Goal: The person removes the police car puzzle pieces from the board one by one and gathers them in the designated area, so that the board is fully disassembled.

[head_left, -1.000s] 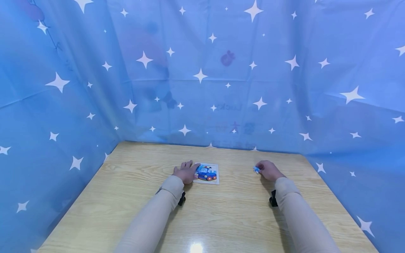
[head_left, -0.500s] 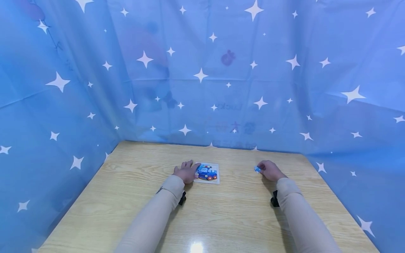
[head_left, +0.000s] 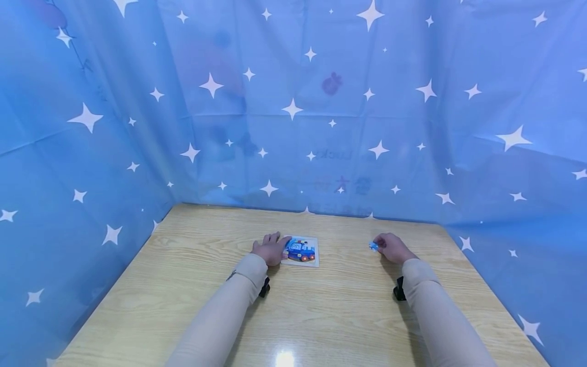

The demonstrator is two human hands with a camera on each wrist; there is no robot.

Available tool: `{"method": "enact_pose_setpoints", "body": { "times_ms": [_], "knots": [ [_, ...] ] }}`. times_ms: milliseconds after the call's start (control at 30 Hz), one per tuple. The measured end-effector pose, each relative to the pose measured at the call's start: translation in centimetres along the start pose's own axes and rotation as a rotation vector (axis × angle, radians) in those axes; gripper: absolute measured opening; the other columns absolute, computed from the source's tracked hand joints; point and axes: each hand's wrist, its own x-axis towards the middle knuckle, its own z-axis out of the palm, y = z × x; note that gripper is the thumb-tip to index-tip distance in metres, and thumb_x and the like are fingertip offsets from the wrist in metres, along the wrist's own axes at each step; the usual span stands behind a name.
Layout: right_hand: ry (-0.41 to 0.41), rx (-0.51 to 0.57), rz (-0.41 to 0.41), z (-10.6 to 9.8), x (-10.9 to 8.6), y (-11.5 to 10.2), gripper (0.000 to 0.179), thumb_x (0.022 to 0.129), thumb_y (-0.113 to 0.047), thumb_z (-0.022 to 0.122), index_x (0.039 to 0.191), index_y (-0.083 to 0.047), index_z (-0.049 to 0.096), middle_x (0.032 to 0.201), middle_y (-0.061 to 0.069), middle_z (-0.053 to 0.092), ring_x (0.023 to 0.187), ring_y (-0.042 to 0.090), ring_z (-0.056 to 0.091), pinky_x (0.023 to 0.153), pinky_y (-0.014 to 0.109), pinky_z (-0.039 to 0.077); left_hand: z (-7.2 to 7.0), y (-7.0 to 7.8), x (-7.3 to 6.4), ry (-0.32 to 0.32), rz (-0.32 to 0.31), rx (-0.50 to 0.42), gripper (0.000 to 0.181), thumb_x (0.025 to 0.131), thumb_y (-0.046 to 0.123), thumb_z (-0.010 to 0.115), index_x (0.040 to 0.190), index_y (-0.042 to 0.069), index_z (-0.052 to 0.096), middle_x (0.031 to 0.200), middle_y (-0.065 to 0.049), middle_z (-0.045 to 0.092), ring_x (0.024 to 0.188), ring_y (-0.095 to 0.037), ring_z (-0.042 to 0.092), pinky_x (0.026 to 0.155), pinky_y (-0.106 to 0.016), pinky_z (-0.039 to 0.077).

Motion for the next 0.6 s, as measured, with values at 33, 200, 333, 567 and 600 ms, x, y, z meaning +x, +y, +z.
{"method": "enact_pose_setpoints", "body": {
  "times_ms": [33, 200, 333, 567, 600],
  "knots": [
    [0.0, 0.005, 0.002, 0.0, -0.1, 0.0, 0.021, 0.098, 0.01, 0.055, 0.118, 0.011, 0.062, 0.116, 0.027, 0.061, 0.112, 0.046, 0.058, 0.094, 0.056, 0.049, 0.0, 0.0, 0.1, 0.002, 0.001, 0.001, 0.062, 0.106, 0.033, 0.054, 0.162, 0.032, 0.027, 0.169, -0.008, 0.017, 0.154, -0.035, 0.014, 0.115, -0.07, 0.015],
    [0.0, 0.043, 0.017, -0.1, -0.5, 0.1, 0.024, 0.1, 0.007, 0.054, 0.123, 0.011, 0.059, 0.119, 0.028, 0.06, 0.114, 0.046, 0.056, 0.094, 0.057, 0.048, -0.3, 0.4, -0.4, -0.005, -0.005, -0.001, 0.061, 0.106, 0.034, 0.053, 0.162, 0.03, 0.028, 0.169, -0.008, 0.017, 0.154, -0.033, 0.014, 0.116, -0.067, 0.016],
    [0.023, 0.062, 0.019, -0.2, -0.7, 0.1, 0.028, 0.101, 0.005, 0.052, 0.128, 0.012, 0.056, 0.121, 0.03, 0.058, 0.116, 0.048, 0.055, 0.095, 0.057, 0.048, -0.7, 0.7, -1.1, 0.002, -0.002, 0.002, 0.06, 0.106, 0.034, 0.053, 0.161, 0.029, 0.03, 0.168, -0.008, 0.02, 0.153, -0.033, 0.017, 0.115, -0.067, 0.018],
    [0.092, 0.075, -0.013, 0.0, -0.1, -1.1, 0.03, 0.104, -0.002, 0.052, 0.13, 0.013, 0.057, 0.125, 0.032, 0.057, 0.115, 0.047, 0.056, 0.092, 0.055, 0.051, -0.4, 0.6, -0.9, 0.014, 0.002, 0.023, 0.06, 0.106, 0.034, 0.053, 0.161, 0.029, 0.03, 0.167, -0.009, 0.021, 0.153, -0.035, 0.018, 0.115, -0.068, 0.019],
    [0.094, 0.074, -0.021, 0.0, 0.0, -1.4, 0.03, 0.104, -0.003, 0.053, 0.13, 0.013, 0.057, 0.125, 0.032, 0.058, 0.114, 0.047, 0.057, 0.091, 0.054, 0.051, -0.5, 0.6, -1.0, 0.011, 0.0, 0.02, 0.06, 0.106, 0.034, 0.053, 0.161, 0.029, 0.03, 0.168, -0.008, 0.021, 0.153, -0.034, 0.017, 0.115, -0.067, 0.018]
  ]
}}
